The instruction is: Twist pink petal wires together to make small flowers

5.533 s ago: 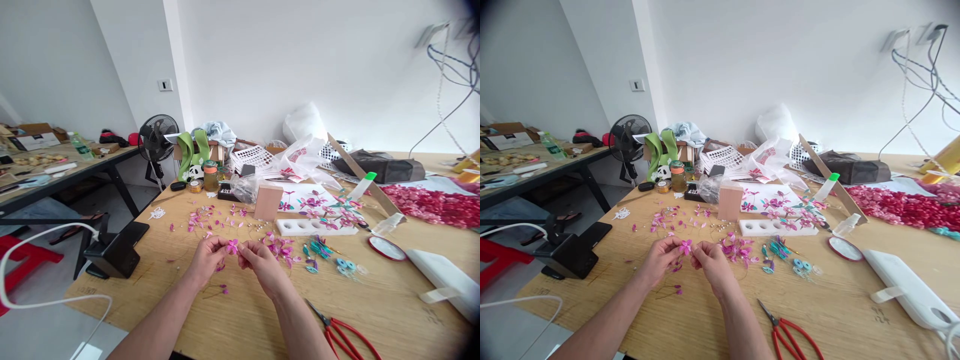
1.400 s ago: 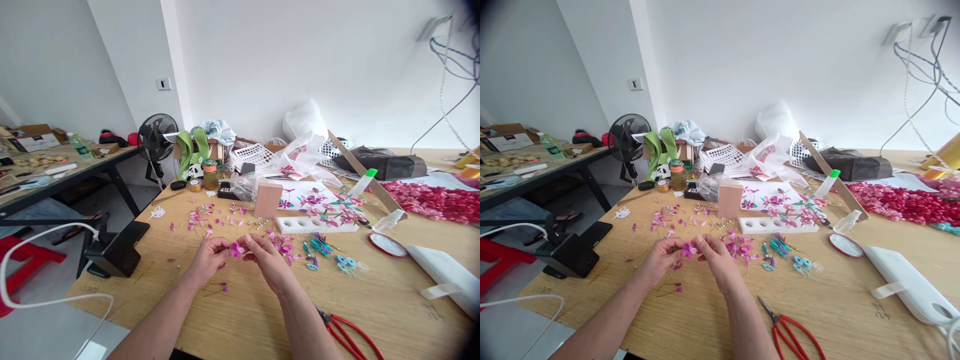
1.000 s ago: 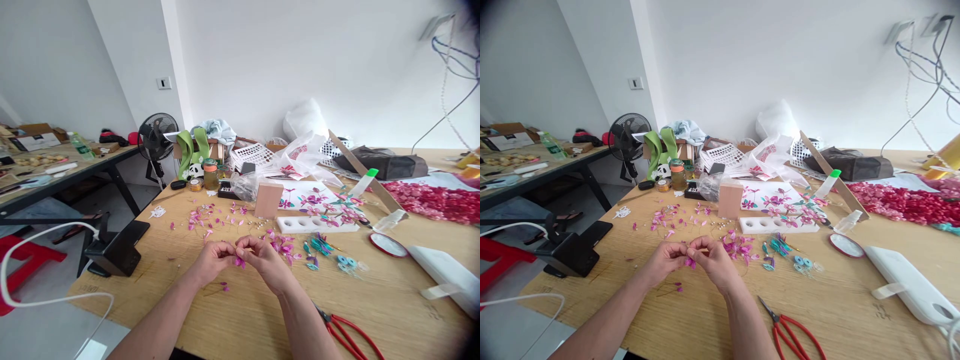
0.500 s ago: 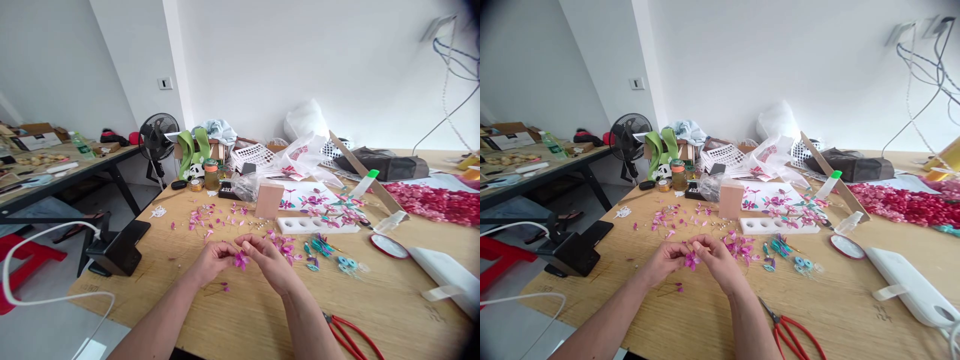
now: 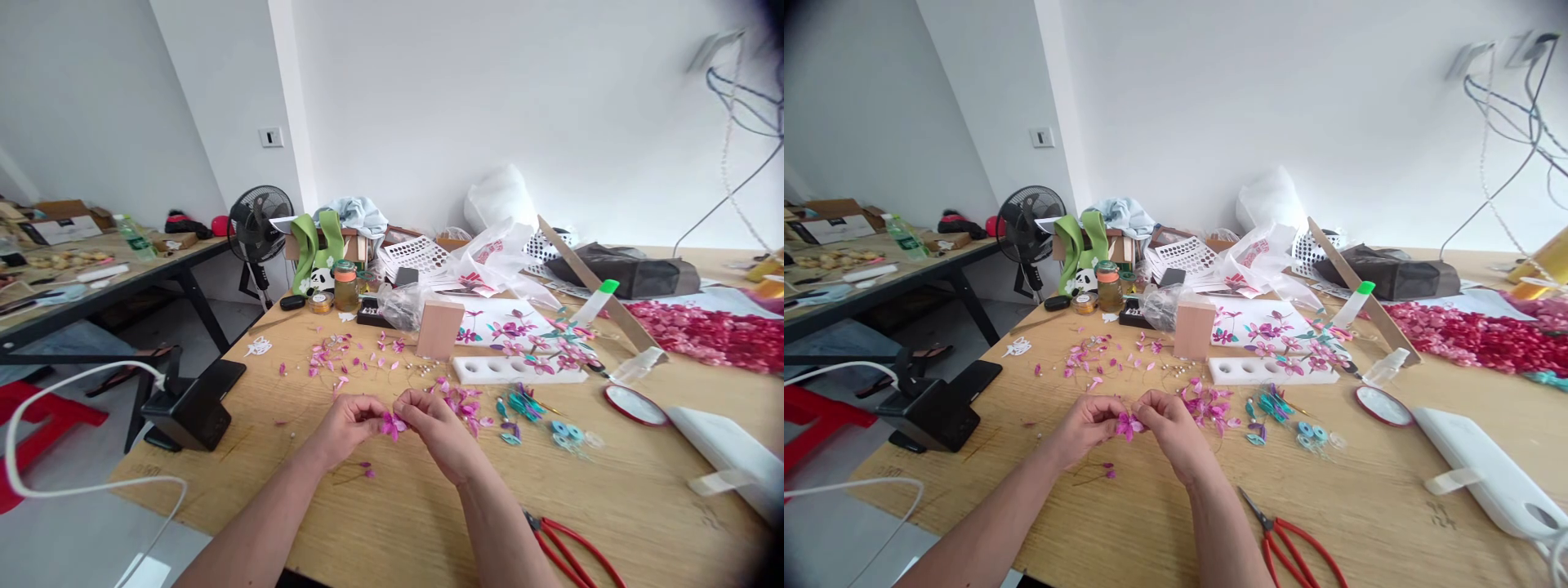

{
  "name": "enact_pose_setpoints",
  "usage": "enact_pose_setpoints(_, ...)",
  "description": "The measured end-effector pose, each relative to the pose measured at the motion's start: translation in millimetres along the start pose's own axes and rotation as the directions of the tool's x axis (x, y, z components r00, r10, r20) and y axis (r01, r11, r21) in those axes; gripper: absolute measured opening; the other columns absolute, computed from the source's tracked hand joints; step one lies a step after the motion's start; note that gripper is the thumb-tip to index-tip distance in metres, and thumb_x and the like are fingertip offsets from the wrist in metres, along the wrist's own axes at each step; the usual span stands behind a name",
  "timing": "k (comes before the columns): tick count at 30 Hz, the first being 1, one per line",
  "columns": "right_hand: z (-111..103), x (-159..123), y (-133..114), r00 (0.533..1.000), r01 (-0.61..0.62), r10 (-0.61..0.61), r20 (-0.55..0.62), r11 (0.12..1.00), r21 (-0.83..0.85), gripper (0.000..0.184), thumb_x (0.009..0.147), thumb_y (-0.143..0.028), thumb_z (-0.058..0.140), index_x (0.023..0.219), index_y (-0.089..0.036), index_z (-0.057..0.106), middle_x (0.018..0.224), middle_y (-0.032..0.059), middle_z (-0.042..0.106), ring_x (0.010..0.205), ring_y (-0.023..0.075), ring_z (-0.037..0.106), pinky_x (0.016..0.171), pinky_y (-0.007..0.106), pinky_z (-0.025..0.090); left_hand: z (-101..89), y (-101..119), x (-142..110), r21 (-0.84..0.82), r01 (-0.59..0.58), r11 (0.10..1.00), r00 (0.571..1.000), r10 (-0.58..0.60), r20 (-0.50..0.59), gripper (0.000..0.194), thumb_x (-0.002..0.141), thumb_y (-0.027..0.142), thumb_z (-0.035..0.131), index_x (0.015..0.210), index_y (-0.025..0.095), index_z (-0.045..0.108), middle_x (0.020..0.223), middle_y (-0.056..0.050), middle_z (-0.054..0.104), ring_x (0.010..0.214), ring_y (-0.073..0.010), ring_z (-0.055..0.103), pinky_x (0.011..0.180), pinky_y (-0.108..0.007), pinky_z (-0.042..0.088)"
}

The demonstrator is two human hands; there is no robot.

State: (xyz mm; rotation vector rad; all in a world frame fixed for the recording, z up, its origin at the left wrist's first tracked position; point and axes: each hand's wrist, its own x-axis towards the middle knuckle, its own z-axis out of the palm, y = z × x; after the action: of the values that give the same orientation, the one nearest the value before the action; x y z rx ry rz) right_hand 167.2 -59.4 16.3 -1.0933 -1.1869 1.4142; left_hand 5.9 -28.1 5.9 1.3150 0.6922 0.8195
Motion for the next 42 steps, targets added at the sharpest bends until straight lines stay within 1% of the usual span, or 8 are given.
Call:
enact_pose_setpoints(9, -1, 0, 5, 1.0, 0.024, -0.024, 0.002, 0.999, 0.046, 0.038, 0.08, -0.051, 0.057, 0.068, -0.015, 0.058, 0.062, -0.0012, 0.052, 0.06, 0.0105, 0.044, 0.061, 0.024, 0.034, 1.2, 1, 1, -0.071, 0.034, 0.997, 0.998, -0.038, -0.054, 0.023, 0.062, 0.035, 0.077, 0.068, 0.013, 0.069, 0.058, 0.0, 0.059, 0.046, -0.0057, 0.04, 0.045, -0.02, 0.025)
enact_pose_setpoints(14, 2, 5, 7, 0.998, 0.013, -0.007, -0.068, 0.996, 0.09, 0.04, 0.078, -0.054, 0.056, 0.072, -0.015, 0.061, 0.063, 0.0002, 0.055, 0.06, 0.0115, 0.048, 0.059, 0.025, 0.036, -9.3, -3, 3, -0.409, 0.069, 0.91, 0.973, -0.152, -0.174, 0.026, 0.055, 0.024, 0.082, 0.071, 0.014, 0.064, 0.055, 0.003, 0.056, 0.039, -0.0016, 0.032, 0.036, -0.016, 0.014)
enact_pose_setpoints(18, 9, 5, 8, 0.997, 0.051, -0.052, -0.054, 0.998, -0.027, 0.036, 0.072, -0.05, 0.066, 0.071, -0.014, 0.063, 0.057, -0.0023, 0.053, 0.053, 0.0092, 0.043, 0.053, 0.023, 0.032, -15.0, -4, 5, -0.566, 0.093, 0.819, 0.962, -0.221, -0.162, 0.028, 0.053, 0.019, 0.082, 0.072, 0.013, 0.062, 0.052, 0.004, 0.051, 0.042, -0.0023, 0.038, 0.034, -0.012, 0.016)
enact_pose_setpoints(21, 18, 5, 10, 0.998, 0.069, -0.068, 0.012, 0.995, -0.077, 0.032, 0.07, -0.047, 0.069, 0.073, -0.015, 0.066, 0.059, -0.0009, 0.059, 0.055, 0.0107, 0.048, 0.055, 0.024, 0.036, -13.1, -5, 5, -0.597, 0.114, 0.794, 0.958, -0.247, -0.145, 0.027, 0.053, 0.018, 0.082, 0.07, 0.012, 0.062, 0.053, 0.004, 0.053, 0.039, -0.0009, 0.036, 0.033, -0.012, 0.018)
enact_pose_setpoints(25, 28, 5, 14, 0.994, 0.078, -0.076, 0.076, 0.997, -0.015, 0.029, 0.069, -0.045, 0.069, 0.073, -0.016, 0.064, 0.064, 0.0029, 0.067, 0.065, 0.0178, 0.062, 0.069, 0.031, 0.047, -8.4, -6, 5, -0.602, 0.125, 0.788, 0.954, -0.262, -0.144, 0.026, 0.052, 0.019, 0.082, 0.069, 0.012, 0.063, 0.054, 0.003, 0.057, 0.036, -0.0003, 0.036, 0.033, -0.013, 0.018)
enact_pose_setpoints(30, 33, 6, 21, 0.995, 0.098, -0.099, 0.002, 0.986, -0.133, 0.021, 0.075, -0.037, 0.065, 0.07, -0.017, 0.06, 0.062, 0.0034, 0.066, 0.066, 0.0195, 0.064, 0.065, 0.03, 0.048, -5.7, -5, 6, -0.554, 0.148, 0.819, 0.945, -0.282, -0.164, 0.028, 0.05, 0.02, 0.083, 0.069, 0.011, 0.065, 0.055, 0.001, 0.057, 0.037, -0.0006, 0.038, 0.034, -0.014, 0.015)
enact_pose_setpoints(35, 31, 4, 23, 0.961, 0.17, -0.259, -0.099, 0.834, -0.525, 0.013, 0.08, -0.023, 0.058, 0.069, -0.018, 0.063, 0.07, 0.0024, 0.062, 0.063, 0.0149, 0.056, 0.058, 0.025, 0.04, -4.9, -2, 5, -0.512, 0.131, 0.849, 0.959, -0.24, -0.153, 0.026, 0.052, 0.023, 0.083, 0.064, 0.011, 0.063, 0.049, 0.003, 0.053, 0.036, 0.0005, 0.03, 0.035, -0.015, 0.013)
enact_pose_setpoints(42, 29, 1, 17, 0.913, 0.291, -0.409, 0.012, 0.629, -0.721, 0.016, 0.081, -0.009, 0.054, 0.069, -0.018, 0.061, 0.073, 0.0022, 0.056, 0.072, 0.0155, 0.053, 0.062, 0.024, 0.036, -3.9, -1, 2, -0.4, 0.126, 0.908, 0.972, -0.193, -0.131, 0.025, 0.06, 0.028, 0.079, 0.061, 0.012, 0.061, 0.046, 0.005, 0.049, 0.034, -0.0002, 0.025, 0.037, -0.019, 0.011)
